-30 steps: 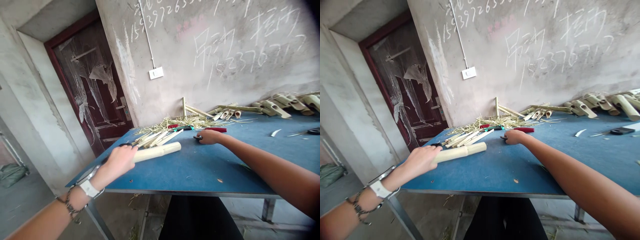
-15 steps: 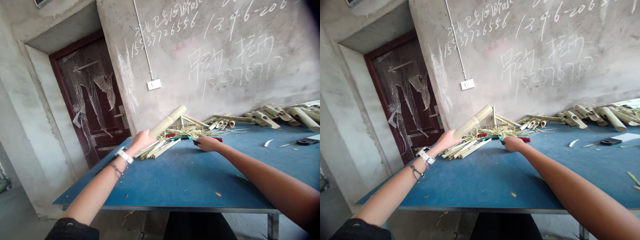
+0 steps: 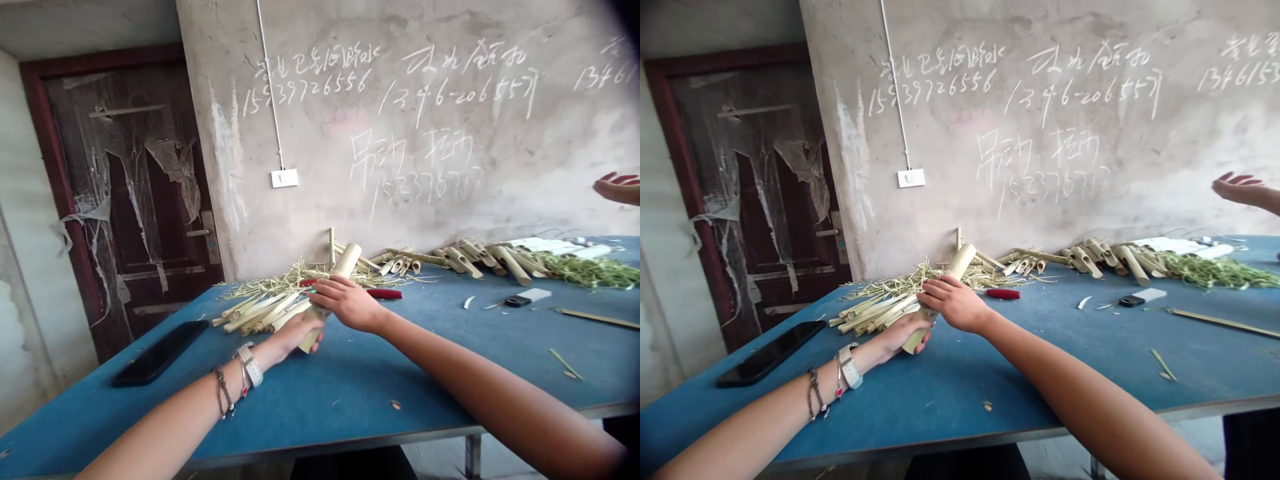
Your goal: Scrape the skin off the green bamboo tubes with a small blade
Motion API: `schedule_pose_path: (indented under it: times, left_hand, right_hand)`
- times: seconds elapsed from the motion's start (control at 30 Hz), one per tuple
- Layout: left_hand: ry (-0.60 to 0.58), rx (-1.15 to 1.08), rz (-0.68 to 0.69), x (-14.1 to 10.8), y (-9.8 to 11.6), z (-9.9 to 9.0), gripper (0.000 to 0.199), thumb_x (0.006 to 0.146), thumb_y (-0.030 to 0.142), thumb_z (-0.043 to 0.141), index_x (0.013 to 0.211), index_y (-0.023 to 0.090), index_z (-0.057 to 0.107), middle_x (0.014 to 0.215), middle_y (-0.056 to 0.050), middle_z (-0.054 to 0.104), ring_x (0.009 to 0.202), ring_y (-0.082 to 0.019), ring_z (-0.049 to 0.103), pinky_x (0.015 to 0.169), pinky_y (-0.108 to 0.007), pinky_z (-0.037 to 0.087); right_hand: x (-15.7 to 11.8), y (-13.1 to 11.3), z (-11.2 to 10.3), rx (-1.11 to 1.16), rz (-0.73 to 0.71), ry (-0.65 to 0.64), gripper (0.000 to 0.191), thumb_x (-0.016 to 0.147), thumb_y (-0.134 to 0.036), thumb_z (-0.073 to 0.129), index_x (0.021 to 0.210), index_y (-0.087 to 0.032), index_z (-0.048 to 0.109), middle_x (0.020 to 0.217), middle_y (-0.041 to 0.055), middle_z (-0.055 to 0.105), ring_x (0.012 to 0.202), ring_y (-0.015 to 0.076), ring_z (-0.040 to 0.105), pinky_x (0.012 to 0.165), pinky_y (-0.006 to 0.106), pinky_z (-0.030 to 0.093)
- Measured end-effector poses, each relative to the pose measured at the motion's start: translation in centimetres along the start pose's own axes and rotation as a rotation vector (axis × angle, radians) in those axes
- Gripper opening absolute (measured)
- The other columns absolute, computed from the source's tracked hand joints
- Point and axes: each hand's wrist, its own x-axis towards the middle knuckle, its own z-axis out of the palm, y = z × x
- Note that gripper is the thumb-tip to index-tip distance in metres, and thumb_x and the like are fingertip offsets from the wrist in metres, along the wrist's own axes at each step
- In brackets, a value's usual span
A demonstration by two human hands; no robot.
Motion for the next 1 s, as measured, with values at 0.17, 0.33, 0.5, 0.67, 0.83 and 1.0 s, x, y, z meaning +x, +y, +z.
schedule_pose_path:
  times: [0.17, 0.33, 0.5, 0.67, 0.83, 1.0]
  left_hand:
    - [0.007, -0.013, 0.065, 0.7, -0.7, -0.3, 0.012, 0.074, 0.027, 0.058, 0.075, 0.021, 0.049, 0.056, 0.003, 0.054, 0.042, -0.01, 0.048, 0.041, -0.025, 0.037]
    - [-0.06, 0.149, 0.111, 1.1, -1.4, -0.6, 0.01, 0.074, 0.026, 0.057, 0.079, 0.022, 0.049, 0.056, 0.006, 0.054, 0.043, -0.009, 0.051, 0.04, -0.022, 0.043]
    - [0.023, 0.446, 0.405, 0.9, -1.3, -0.8, 0.028, 0.076, 0.029, 0.049, 0.103, 0.026, 0.048, 0.077, 0.005, 0.061, 0.072, -0.015, 0.063, 0.063, -0.024, 0.053]
    - [0.114, 0.588, 0.585, -0.7, 0.7, -1.1, 0.03, 0.079, 0.024, 0.05, 0.108, 0.027, 0.044, 0.106, -0.002, 0.058, 0.098, -0.021, 0.058, 0.081, -0.034, 0.051]
    - [0.126, 0.604, 0.636, -1.2, 1.2, -1.2, 0.023, 0.075, 0.021, 0.059, 0.096, 0.023, 0.048, 0.106, -0.005, 0.055, 0.103, -0.02, 0.052, 0.095, -0.037, 0.043]
    - [0.141, 0.561, 0.58, -0.2, 0.2, -1.4, 0.025, 0.074, 0.021, 0.06, 0.097, 0.019, 0.051, 0.107, -0.008, 0.056, 0.105, -0.023, 0.05, 0.094, -0.04, 0.04]
  right_hand:
    - [-1.0, 2.0, -0.6, -0.112, 0.089, 0.013, 0.058, 0.083, -0.003, 0.033, 0.137, -0.024, 0.034, 0.14, 0.0029, 0.039, 0.131, 0.017, 0.029, 0.109, 0.043, 0.017]
    - [-2.9, 5.7, -1.6, -0.151, 0.562, 0.276, 0.064, 0.076, 0.0, 0.034, 0.135, -0.024, 0.039, 0.139, 0.0049, 0.04, 0.131, 0.0208, 0.029, 0.109, 0.045, 0.019]
    - [-3.5, 7.7, -1.1, 0.152, 0.943, 0.543, 0.071, 0.07, -0.003, 0.03, 0.139, -0.017, 0.031, 0.13, 0.0122, 0.046, 0.122, 0.0226, 0.041, 0.102, 0.042, 0.033]
    - [-3.0, 6.6, 0.2, 0.196, 0.81, 0.447, 0.067, 0.068, -0.003, 0.032, 0.132, -0.02, 0.042, 0.124, 0.0084, 0.051, 0.117, 0.0212, 0.045, 0.101, 0.04, 0.036]
    - [-2.8, 5.1, 0.8, 0.142, 0.67, 0.267, 0.063, 0.069, -0.003, 0.033, 0.13, -0.016, 0.044, 0.126, 0.0101, 0.049, 0.117, 0.0222, 0.043, 0.101, 0.037, 0.035]
    - [-3.1, 5.0, 1.3, 0.15, 0.697, 0.164, 0.061, 0.071, -0.004, 0.034, 0.129, -0.017, 0.045, 0.127, 0.0091, 0.049, 0.118, 0.0234, 0.044, 0.101, 0.037, 0.035]
